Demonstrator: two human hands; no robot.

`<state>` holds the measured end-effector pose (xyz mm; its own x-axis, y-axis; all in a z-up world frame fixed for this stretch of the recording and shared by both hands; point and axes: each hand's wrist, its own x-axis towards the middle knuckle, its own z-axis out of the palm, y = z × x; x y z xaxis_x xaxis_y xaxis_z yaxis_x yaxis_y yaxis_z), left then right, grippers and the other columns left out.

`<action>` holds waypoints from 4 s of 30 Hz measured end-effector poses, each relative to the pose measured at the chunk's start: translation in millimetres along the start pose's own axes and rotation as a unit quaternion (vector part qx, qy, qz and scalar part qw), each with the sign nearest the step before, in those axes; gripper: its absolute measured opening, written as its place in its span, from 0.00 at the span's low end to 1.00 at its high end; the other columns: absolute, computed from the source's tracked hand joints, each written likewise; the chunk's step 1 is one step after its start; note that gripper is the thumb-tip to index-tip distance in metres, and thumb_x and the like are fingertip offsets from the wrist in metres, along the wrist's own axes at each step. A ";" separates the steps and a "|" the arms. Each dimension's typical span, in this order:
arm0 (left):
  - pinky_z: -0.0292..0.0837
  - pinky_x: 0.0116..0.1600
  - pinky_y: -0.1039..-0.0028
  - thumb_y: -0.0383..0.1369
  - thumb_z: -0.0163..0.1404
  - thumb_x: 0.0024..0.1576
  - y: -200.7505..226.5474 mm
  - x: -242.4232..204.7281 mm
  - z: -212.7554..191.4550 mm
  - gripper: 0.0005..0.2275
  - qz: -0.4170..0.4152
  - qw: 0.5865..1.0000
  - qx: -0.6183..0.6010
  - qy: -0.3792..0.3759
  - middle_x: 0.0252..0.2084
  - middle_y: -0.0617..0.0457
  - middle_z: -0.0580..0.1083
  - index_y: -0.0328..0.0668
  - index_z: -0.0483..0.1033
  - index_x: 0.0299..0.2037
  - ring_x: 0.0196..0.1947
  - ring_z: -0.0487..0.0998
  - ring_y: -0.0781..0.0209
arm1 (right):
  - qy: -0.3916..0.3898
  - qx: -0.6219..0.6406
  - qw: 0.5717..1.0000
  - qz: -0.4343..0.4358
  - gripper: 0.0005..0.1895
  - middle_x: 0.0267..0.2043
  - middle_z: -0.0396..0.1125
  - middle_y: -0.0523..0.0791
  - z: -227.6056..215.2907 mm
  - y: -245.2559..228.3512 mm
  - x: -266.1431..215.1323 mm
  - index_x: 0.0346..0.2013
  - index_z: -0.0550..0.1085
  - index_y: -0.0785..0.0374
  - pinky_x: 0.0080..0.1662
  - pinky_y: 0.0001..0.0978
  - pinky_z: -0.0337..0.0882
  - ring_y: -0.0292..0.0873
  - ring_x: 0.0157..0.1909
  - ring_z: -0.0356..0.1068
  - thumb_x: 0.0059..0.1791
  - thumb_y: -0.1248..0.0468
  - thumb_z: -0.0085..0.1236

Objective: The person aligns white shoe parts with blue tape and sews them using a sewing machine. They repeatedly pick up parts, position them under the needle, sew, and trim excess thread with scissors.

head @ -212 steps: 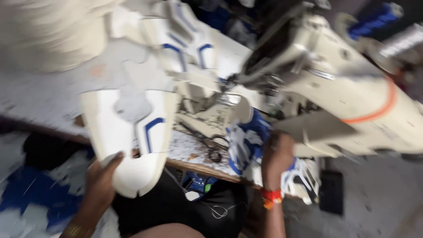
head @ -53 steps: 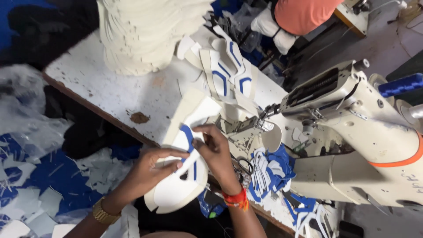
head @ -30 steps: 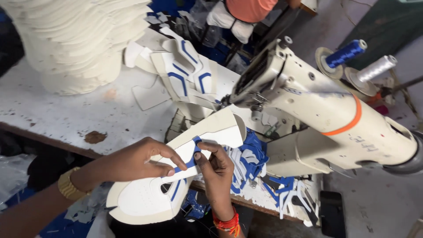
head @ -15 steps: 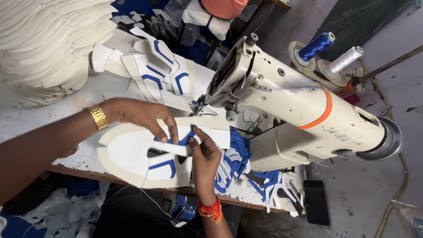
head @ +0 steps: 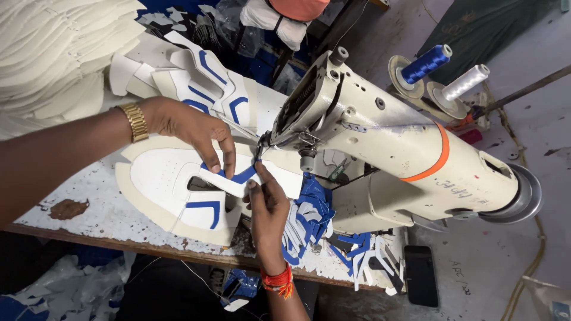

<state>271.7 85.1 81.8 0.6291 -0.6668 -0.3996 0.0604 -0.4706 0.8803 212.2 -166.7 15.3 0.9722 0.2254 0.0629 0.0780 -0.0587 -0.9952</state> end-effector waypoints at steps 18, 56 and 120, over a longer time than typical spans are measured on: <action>0.70 0.55 0.74 0.32 0.63 0.47 8.0 22.3 -41.9 0.17 -0.062 0.989 0.060 -0.117 0.42 0.52 0.82 0.36 0.85 0.47 0.45 0.79 0.66 | -0.040 -0.282 0.956 -0.067 0.28 0.42 0.77 0.52 12.0 -51.6 -14.5 0.67 0.69 0.59 0.35 0.35 0.73 0.39 0.34 0.76 0.53 0.56 0.55; 0.62 0.63 0.66 0.30 0.62 0.47 -18.9 9.6 52.6 0.14 0.003 0.953 -0.146 0.267 0.52 0.53 0.80 0.46 0.85 0.45 0.57 0.75 0.61 | -0.143 -0.419 0.848 -0.291 0.31 0.73 0.57 0.54 -42.7 -37.1 13.1 0.64 0.72 0.56 0.69 0.53 0.58 0.59 0.73 0.55 0.49 0.48 0.62; 0.76 0.46 0.78 0.26 0.56 0.59 1.9 65.5 168.7 0.14 0.182 0.727 -0.351 0.561 0.46 0.48 0.80 0.35 0.79 0.56 0.39 0.77 0.71 | 0.037 0.087 0.977 -0.191 0.13 0.73 0.61 0.54 -81.3 12.3 3.5 0.40 0.75 0.72 0.70 0.42 0.62 0.49 0.74 0.59 0.53 0.79 0.40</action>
<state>182.3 -56.9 14.2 0.9154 0.4025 0.0059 -0.1352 0.2937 0.9463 234.5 -245.7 9.3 0.8933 0.1282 0.4309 0.4057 0.1829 -0.8955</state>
